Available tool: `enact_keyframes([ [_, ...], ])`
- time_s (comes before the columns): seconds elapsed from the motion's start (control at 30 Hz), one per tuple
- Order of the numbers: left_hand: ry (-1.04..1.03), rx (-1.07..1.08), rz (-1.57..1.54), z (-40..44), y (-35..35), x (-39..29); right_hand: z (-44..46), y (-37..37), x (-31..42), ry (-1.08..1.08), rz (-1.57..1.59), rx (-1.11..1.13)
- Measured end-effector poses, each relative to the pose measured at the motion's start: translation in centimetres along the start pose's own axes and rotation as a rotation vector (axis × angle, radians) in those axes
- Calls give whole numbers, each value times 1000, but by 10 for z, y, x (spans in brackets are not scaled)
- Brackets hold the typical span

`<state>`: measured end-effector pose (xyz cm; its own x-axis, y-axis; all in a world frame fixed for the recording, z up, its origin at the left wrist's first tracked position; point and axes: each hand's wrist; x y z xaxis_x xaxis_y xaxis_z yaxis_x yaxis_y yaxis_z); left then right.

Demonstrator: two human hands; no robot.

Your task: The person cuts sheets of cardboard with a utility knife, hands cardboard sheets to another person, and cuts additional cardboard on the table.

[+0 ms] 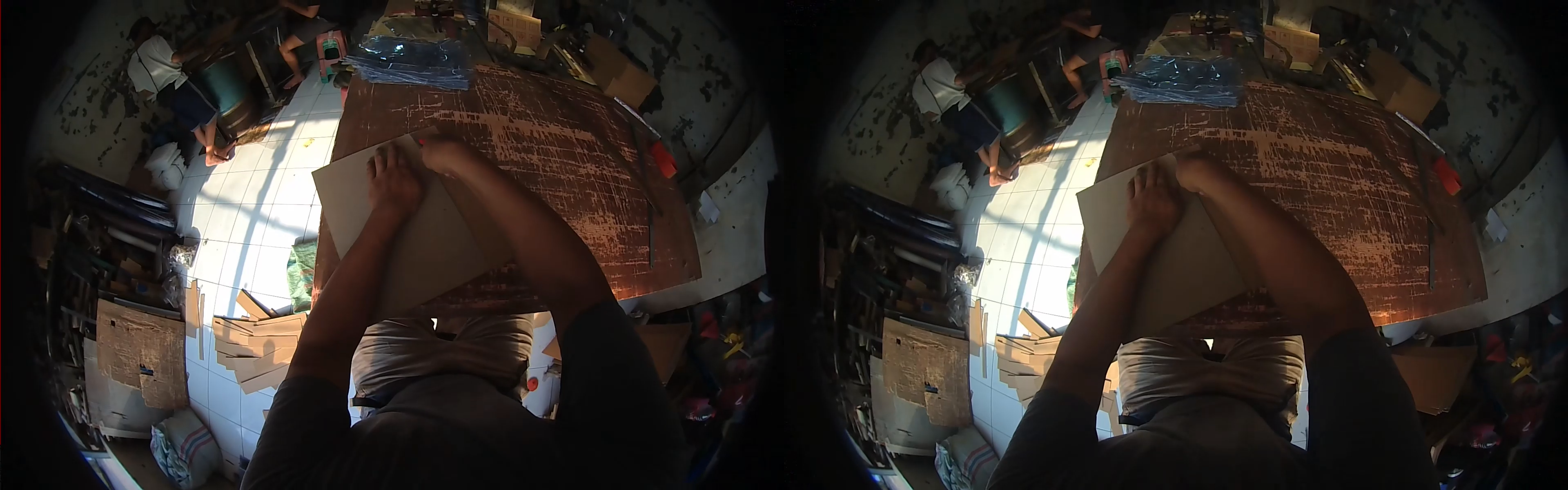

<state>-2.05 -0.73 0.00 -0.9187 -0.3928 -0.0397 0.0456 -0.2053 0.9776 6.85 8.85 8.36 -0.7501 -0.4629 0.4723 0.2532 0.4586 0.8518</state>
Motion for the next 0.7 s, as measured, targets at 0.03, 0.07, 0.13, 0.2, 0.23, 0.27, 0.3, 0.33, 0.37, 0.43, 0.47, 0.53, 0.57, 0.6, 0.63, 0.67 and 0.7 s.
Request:
enact_keyframes([
  [0.03,-4,1,8,0,1,1,-8,5,4,-5,-46,60],
  [0.07,-10,4,15,-2,2,1,-12,7,5,-2,-47,52],
  [0.13,-11,-14,1,-2,-2,1,-10,9,-2,33,-95,110],
  [0.2,-6,-40,-13,0,-3,0,-4,9,-3,54,-208,179],
  [0.23,-4,-43,-17,0,-4,0,0,10,-4,61,-257,203],
  [0.27,-1,-44,-19,0,-5,1,5,11,-4,69,-305,226],
  [0.3,1,-51,-16,0,-3,1,5,15,-5,72,-287,227],
  [0.33,-10,-33,10,-1,-2,1,5,18,-6,75,-270,230],
  [0.37,-20,-14,35,0,-2,1,5,20,-9,79,-273,228],
  [0.43,-10,-40,7,-1,-3,1,2,21,-15,48,99,-6],
  [0.47,-8,-66,-19,-1,-4,1,3,20,-16,47,99,-4],
  [0.53,-10,-70,-25,-2,-5,1,1,21,-18,-58,264,-47],
  [0.57,-10,-79,-32,-1,-5,1,-4,21,-23,-58,267,-51],
  [0.6,-13,-83,-30,-1,-5,1,-14,21,-34,-61,391,-114],
  [0.63,-23,-70,2,0,-4,3,-19,22,-44,-56,512,-176],
  [0.67,-35,-51,34,0,-4,3,-24,23,-54,-55,512,-178],
  [0.7,-38,-52,32,0,-2,3,-26,22,-69,-40,480,-213],
])
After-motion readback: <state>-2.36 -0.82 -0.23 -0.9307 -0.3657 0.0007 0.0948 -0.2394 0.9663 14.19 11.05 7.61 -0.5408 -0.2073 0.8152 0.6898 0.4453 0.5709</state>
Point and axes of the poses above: each hand's wrist, its own z-axis towards the middle knuckle, its own y-axis out of the back of the hand, x = y × z, and after that the axes turned 9 degrees about z, right-handed
